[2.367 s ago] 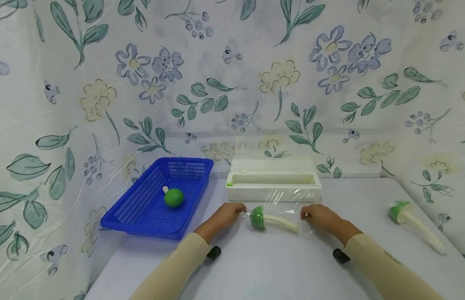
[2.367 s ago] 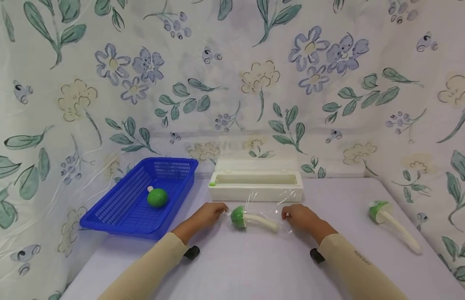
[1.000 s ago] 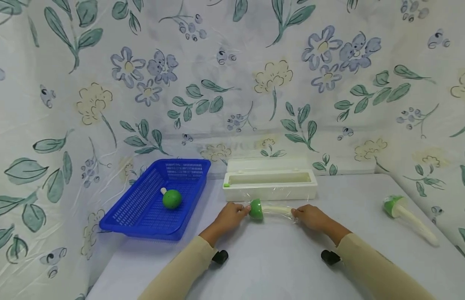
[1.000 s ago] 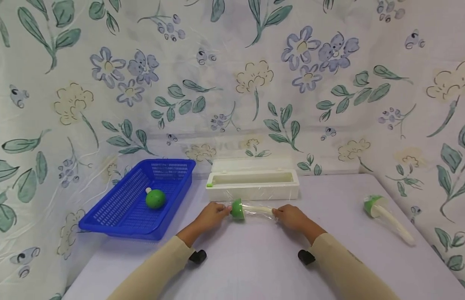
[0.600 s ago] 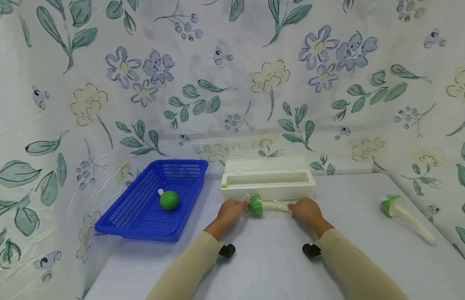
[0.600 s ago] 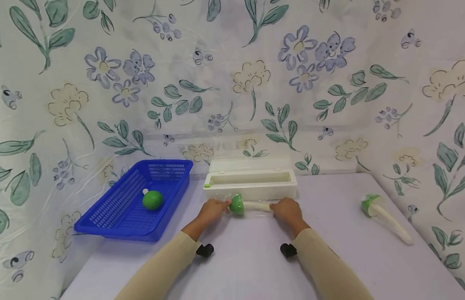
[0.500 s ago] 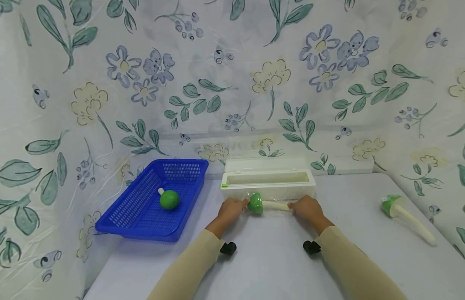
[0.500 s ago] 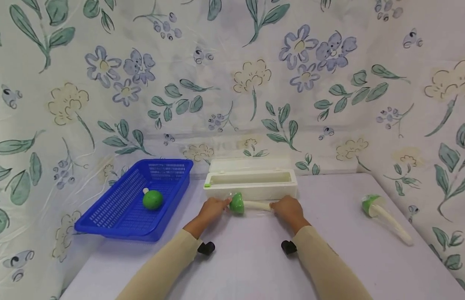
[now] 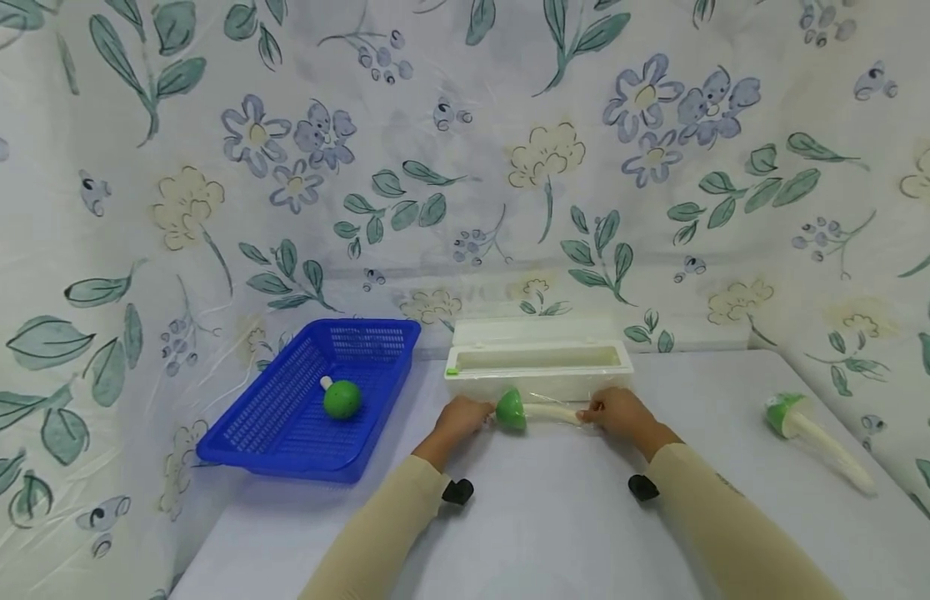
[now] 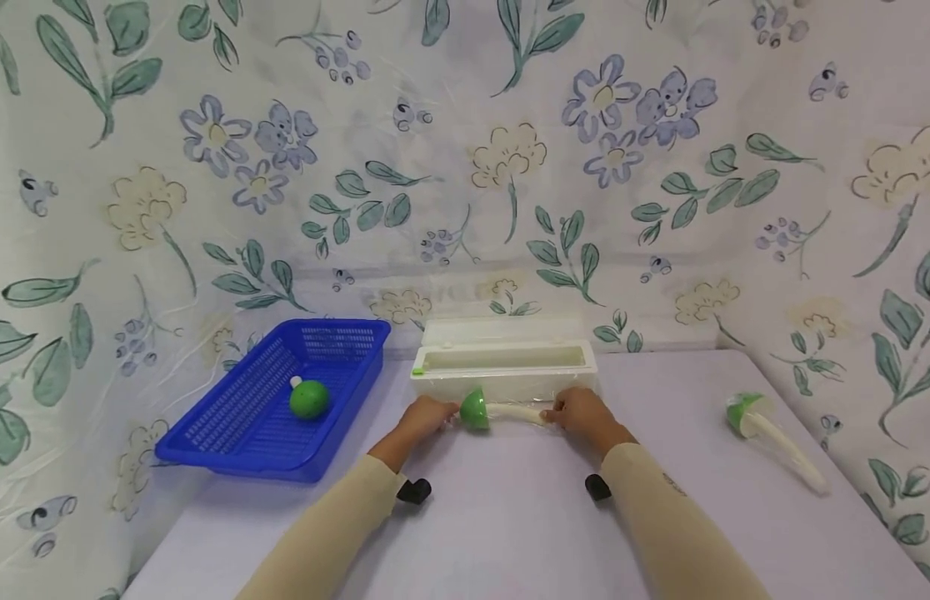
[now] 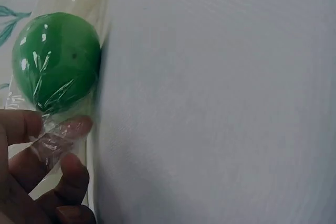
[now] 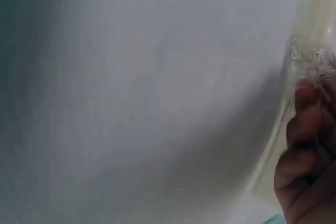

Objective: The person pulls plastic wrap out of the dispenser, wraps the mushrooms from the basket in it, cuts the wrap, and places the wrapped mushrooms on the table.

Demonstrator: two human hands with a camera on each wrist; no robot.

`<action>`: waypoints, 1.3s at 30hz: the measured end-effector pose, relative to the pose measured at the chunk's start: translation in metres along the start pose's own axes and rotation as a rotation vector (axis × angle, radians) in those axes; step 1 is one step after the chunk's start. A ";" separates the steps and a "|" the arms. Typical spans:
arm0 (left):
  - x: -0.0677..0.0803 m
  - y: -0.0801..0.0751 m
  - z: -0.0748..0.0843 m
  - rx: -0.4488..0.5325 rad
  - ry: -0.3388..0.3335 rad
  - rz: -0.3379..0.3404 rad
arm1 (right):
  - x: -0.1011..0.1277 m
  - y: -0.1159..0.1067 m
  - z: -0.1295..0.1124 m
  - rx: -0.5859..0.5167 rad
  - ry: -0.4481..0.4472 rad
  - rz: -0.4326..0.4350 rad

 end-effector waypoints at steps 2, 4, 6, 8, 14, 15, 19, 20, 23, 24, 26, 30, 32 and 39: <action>0.002 -0.003 -0.001 -0.031 -0.005 0.050 | 0.003 0.001 -0.008 0.036 -0.079 -0.030; 0.004 -0.006 -0.001 -0.025 0.001 0.094 | 0.006 0.002 -0.014 0.048 -0.121 -0.063; 0.006 -0.008 -0.001 0.018 0.023 0.120 | 0.008 0.003 -0.013 0.030 -0.115 -0.104; 0.008 -0.009 -0.002 0.075 0.053 0.131 | 0.009 0.002 -0.012 -0.006 -0.095 -0.140; 0.012 -0.023 -0.012 0.212 0.127 0.191 | 0.008 -0.011 -0.010 0.003 -0.056 -0.130; 0.012 -0.027 -0.013 0.214 0.137 0.219 | 0.007 -0.015 -0.012 0.013 -0.059 -0.114; 0.013 -0.052 -0.009 0.144 0.188 0.378 | 0.004 -0.029 -0.026 0.024 -0.114 -0.055; 0.012 -0.057 -0.006 0.125 0.204 0.411 | 0.003 -0.031 -0.032 0.025 -0.134 -0.046; 0.004 -0.065 0.000 0.119 0.247 0.418 | 0.002 -0.033 -0.056 0.003 -0.167 -0.027; -0.001 -0.065 0.000 0.134 0.258 0.390 | 0.000 -0.031 -0.066 -0.010 -0.168 -0.018; -0.013 -0.062 -0.001 0.205 0.265 0.314 | -0.005 -0.026 -0.091 -0.030 -0.194 0.007; -0.030 -0.055 -0.013 0.319 0.240 0.230 | -0.013 -0.004 -0.143 -0.050 -0.278 0.041; -0.034 -0.052 -0.018 0.367 0.233 0.218 | -0.013 0.008 -0.164 -0.036 -0.328 0.042; -0.041 -0.049 -0.019 0.377 0.315 0.180 | -0.011 0.039 -0.213 0.186 -0.460 0.055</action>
Point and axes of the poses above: each hand's wrist, its own x-axis away from the middle knuckle, its own y-axis out of the palm, z = x × y, the point moved 7 cm from there along -x, towards the middle knuckle, and after that the axes turned 12 degrees about y, right-handed, at the moved point
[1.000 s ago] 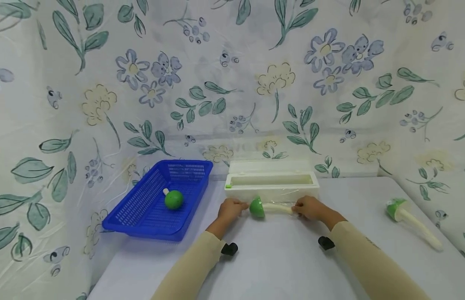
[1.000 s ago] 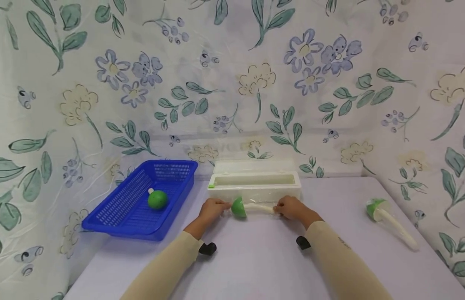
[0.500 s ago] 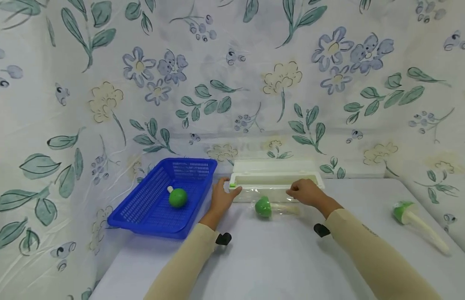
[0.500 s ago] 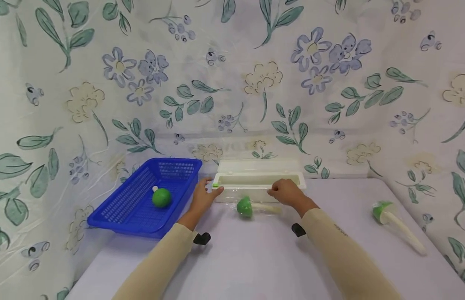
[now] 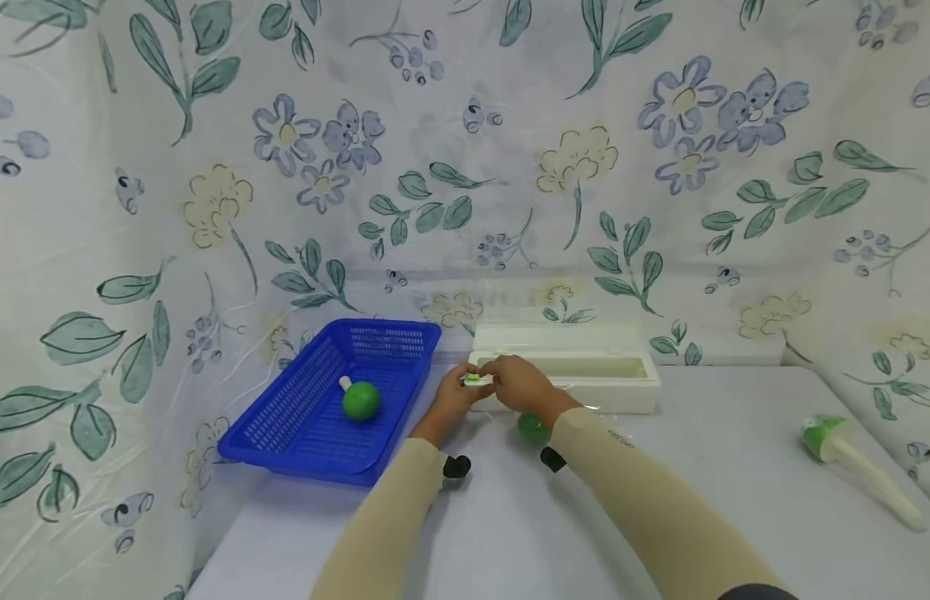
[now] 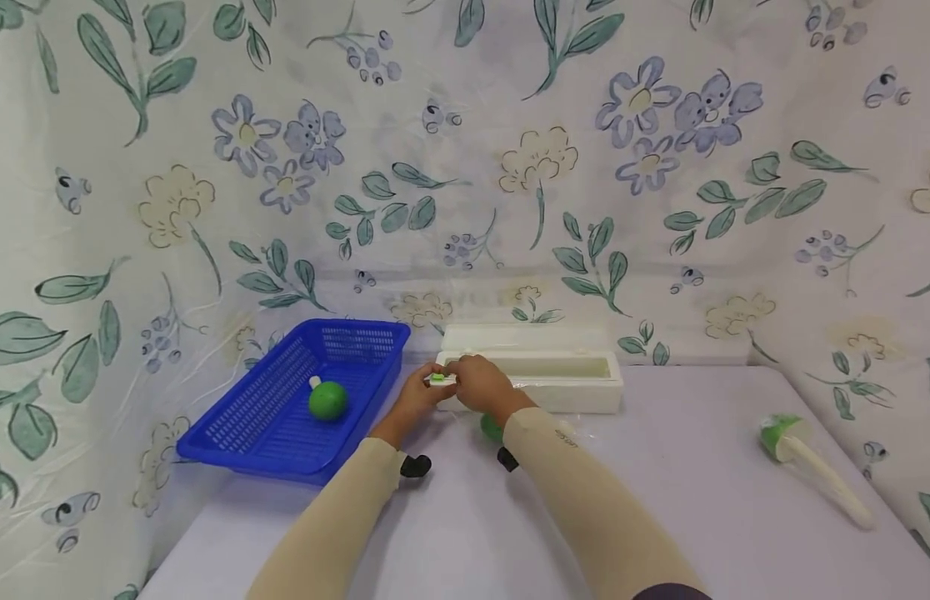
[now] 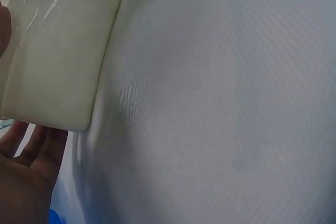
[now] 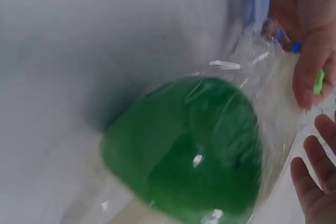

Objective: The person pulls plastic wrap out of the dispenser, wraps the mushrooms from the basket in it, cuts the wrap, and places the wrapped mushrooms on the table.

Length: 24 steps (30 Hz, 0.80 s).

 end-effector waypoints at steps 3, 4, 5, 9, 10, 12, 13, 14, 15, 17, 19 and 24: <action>-0.002 0.001 0.006 -0.027 0.076 -0.032 | -0.003 0.008 -0.011 0.124 -0.026 -0.025; -0.002 0.001 0.007 -0.027 0.094 -0.040 | -0.004 0.010 -0.014 0.169 -0.035 -0.030; -0.002 0.001 0.009 -0.022 0.105 -0.050 | -0.005 0.012 -0.016 0.213 -0.045 -0.030; -0.003 -0.001 0.008 -0.030 0.105 -0.063 | -0.007 0.015 -0.025 0.341 -0.098 -0.006; -0.003 -0.001 0.008 -0.034 0.100 -0.066 | -0.007 0.015 -0.026 0.367 -0.102 0.001; -0.003 -0.001 0.007 -0.031 0.092 -0.073 | -0.007 0.013 -0.026 0.394 -0.103 0.012; -0.004 -0.001 0.007 -0.033 0.091 -0.076 | -0.007 0.013 -0.025 0.406 -0.101 0.015; -0.004 -0.002 0.005 -0.031 0.090 -0.081 | -0.007 0.012 -0.024 0.418 -0.097 0.015; -0.005 -0.002 0.005 -0.028 0.089 -0.086 | -0.007 0.012 -0.023 0.428 -0.092 0.013; -0.007 -0.002 0.004 -0.027 0.085 -0.092 | -0.008 0.011 -0.022 0.431 -0.093 0.010; -0.008 -0.002 0.003 -0.051 0.094 -0.096 | -0.009 0.012 -0.021 0.444 -0.110 0.006; -0.008 -0.002 0.000 -0.067 0.068 -0.100 | -0.009 0.010 -0.011 0.457 -0.126 0.011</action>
Point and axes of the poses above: each hand's wrist, its own x-axis away from the middle knuckle, its own y-axis out of the palm, z = x × y, the point moved 7 cm from there along -x, towards the middle knuckle, and after that the axes turned 12 degrees about y, right-handed, at the moved point
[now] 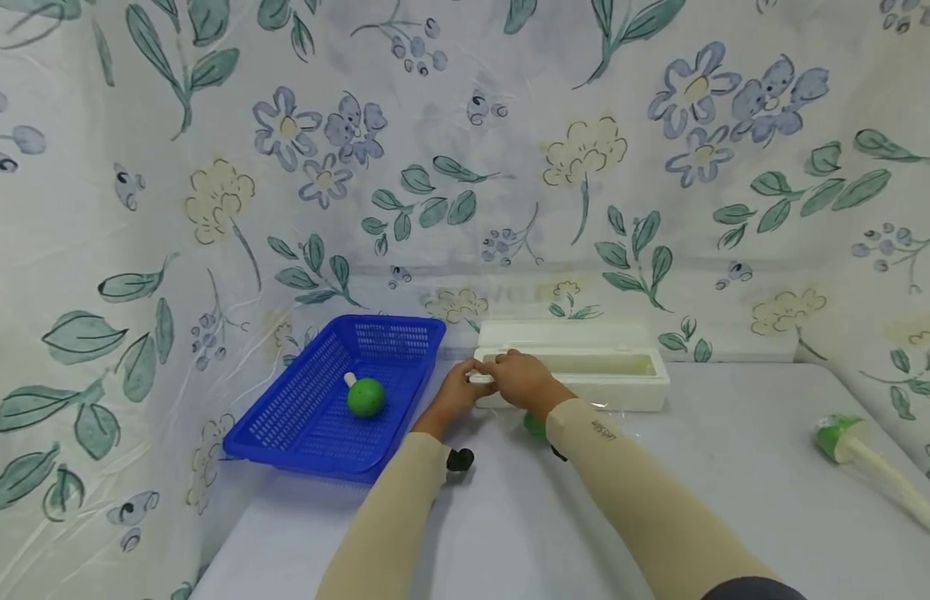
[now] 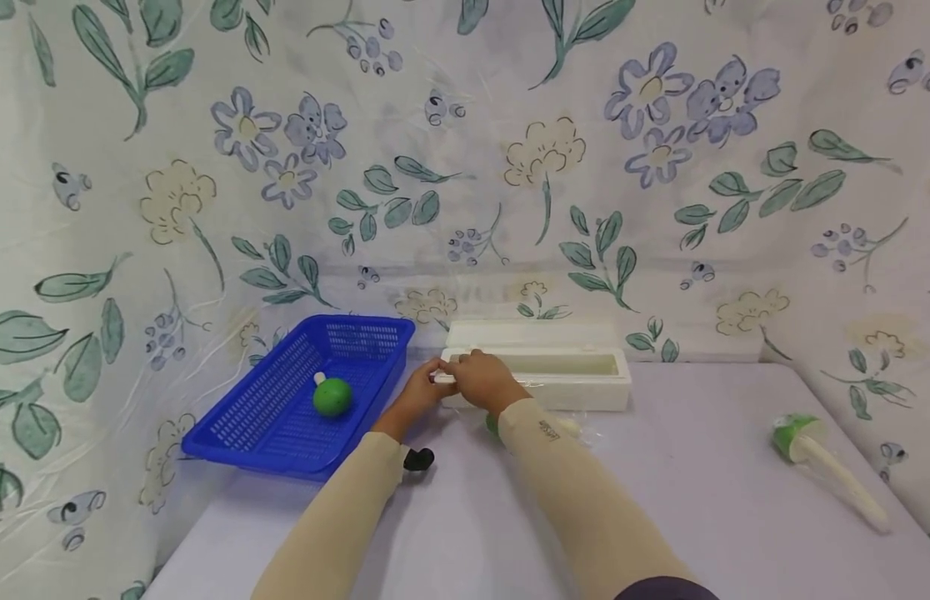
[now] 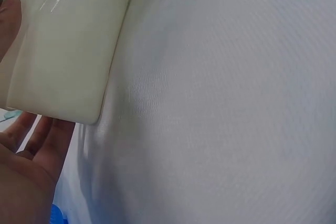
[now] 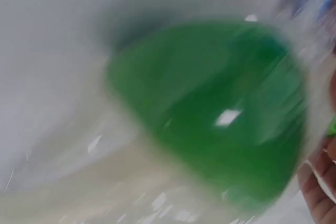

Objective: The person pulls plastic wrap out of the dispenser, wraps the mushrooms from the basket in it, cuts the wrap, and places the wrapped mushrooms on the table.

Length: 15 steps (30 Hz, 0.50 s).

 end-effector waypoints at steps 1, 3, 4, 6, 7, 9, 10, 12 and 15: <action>0.000 0.001 0.000 0.005 -0.008 0.003 | 0.002 0.000 0.005 0.002 0.003 -0.001; 0.001 0.002 0.000 0.000 -0.028 0.019 | 0.006 0.001 0.015 0.008 0.005 0.002; 0.001 0.002 0.000 0.001 -0.035 0.028 | 0.009 0.001 0.021 0.008 0.004 -0.002; 0.002 0.002 -0.001 -0.013 -0.054 0.045 | 0.015 0.001 0.034 -0.001 0.007 -0.015; 0.002 0.002 -0.001 -0.016 -0.061 0.047 | 0.019 0.002 0.042 -0.006 0.012 -0.022; 0.003 0.003 -0.001 -0.025 -0.073 0.050 | 0.028 0.003 0.058 -0.019 0.017 -0.028; 0.003 0.003 -0.002 -0.028 -0.079 0.051 | 0.034 0.004 0.067 -0.024 0.019 -0.028; 0.004 0.004 -0.002 -0.034 -0.082 0.052 | 0.045 0.005 0.085 -0.041 0.016 -0.018; 0.004 0.003 -0.001 -0.039 -0.090 0.058 | 0.063 0.005 0.110 -0.055 0.010 0.008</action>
Point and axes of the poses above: each hand's wrist, its own x-axis away from the middle knuckle, its own y-axis out of the palm, z = x × y, the point moved 7 cm from there along -x, towards the middle knuckle, and after that the axes turned 12 degrees about y, right-handed, at the moved point
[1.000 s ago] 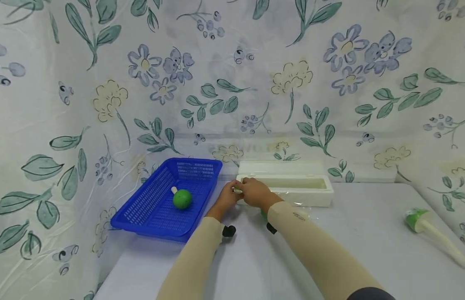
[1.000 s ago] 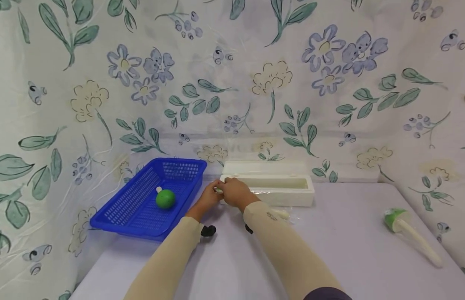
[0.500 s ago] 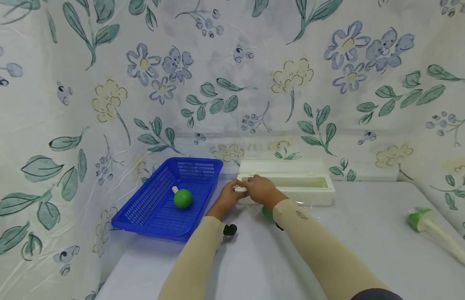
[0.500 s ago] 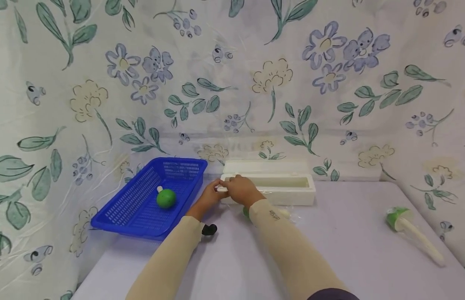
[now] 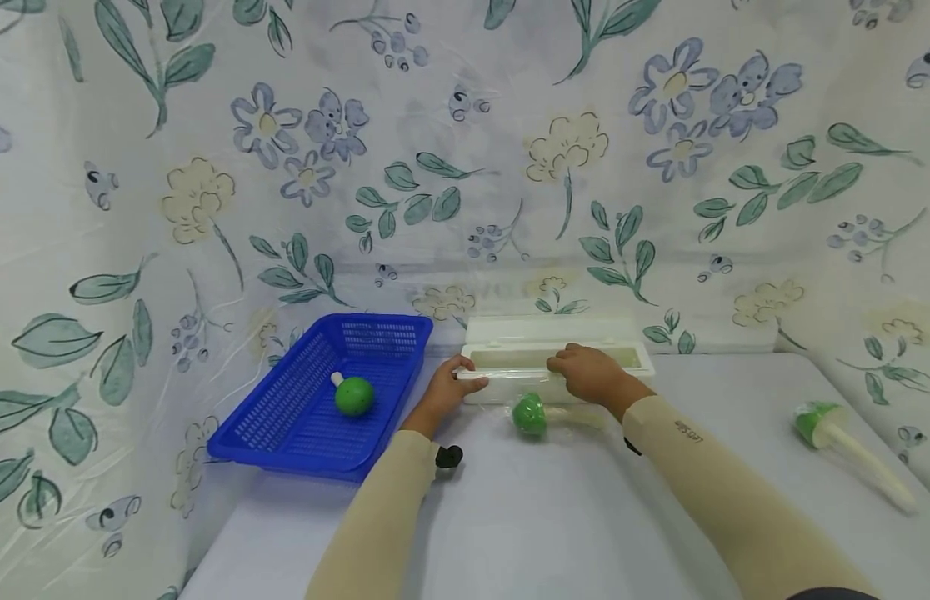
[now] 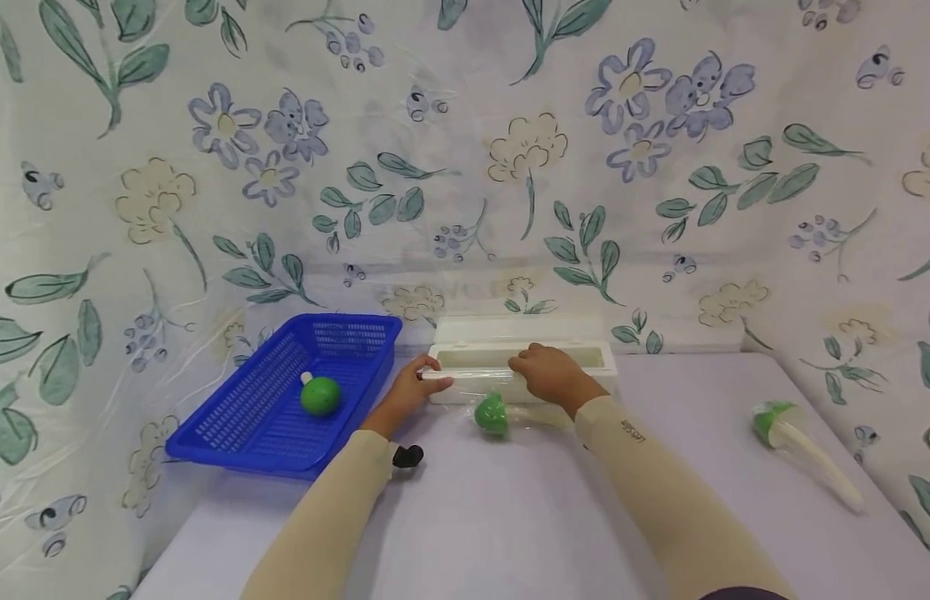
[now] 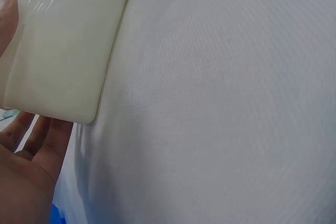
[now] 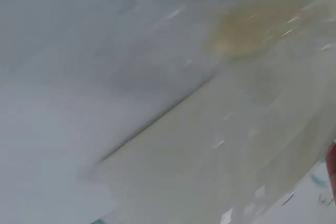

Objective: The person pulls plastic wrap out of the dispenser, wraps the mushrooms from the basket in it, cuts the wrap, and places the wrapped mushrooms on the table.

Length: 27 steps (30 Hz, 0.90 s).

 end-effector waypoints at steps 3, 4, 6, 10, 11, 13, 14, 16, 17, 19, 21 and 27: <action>-0.001 -0.001 -0.001 -0.011 -0.007 -0.003 | 0.018 -0.002 0.026 0.022 0.000 0.045; -0.001 -0.001 -0.001 -0.011 -0.013 -0.004 | 0.024 -0.003 0.035 0.034 -0.006 0.071; -0.002 -0.001 -0.002 -0.015 -0.021 -0.004 | 0.038 -0.005 0.052 0.060 -0.023 0.124; -0.002 -0.001 -0.004 -0.005 -0.041 0.004 | 0.064 -0.008 0.085 0.084 -0.048 0.197; -0.002 0.000 -0.004 -0.004 -0.043 0.007 | 0.070 -0.008 0.092 0.089 -0.050 0.204; 0.000 0.000 -0.005 0.002 -0.049 0.010 | 0.079 -0.009 0.100 0.089 -0.061 0.228; 0.001 0.000 -0.006 0.007 -0.053 0.012 | 0.083 -0.010 0.102 0.093 -0.075 0.247; 0.003 -0.001 -0.006 0.014 -0.053 0.017 | 0.088 -0.011 0.103 0.082 -0.089 0.285; 0.003 -0.001 -0.006 0.018 -0.050 0.018 | 0.089 -0.011 0.102 0.073 -0.088 0.309; 0.004 -0.001 -0.005 0.024 -0.042 0.017 | 0.088 -0.011 0.102 0.031 -0.043 0.318; 0.004 -0.002 -0.003 0.021 -0.023 0.020 | 0.084 -0.010 0.104 -0.048 0.051 0.286; 0.003 -0.002 0.009 -0.057 0.110 0.065 | 0.065 -0.007 0.095 -0.211 0.233 0.122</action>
Point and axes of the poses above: each hand's wrist, its own x-axis away from the middle knuckle, its own y-axis out of the palm, z = x × y, the point moved 7 cm from there along -x, towards the middle knuckle, and after that the axes turned 12 degrees about y, right-handed, at the moved point
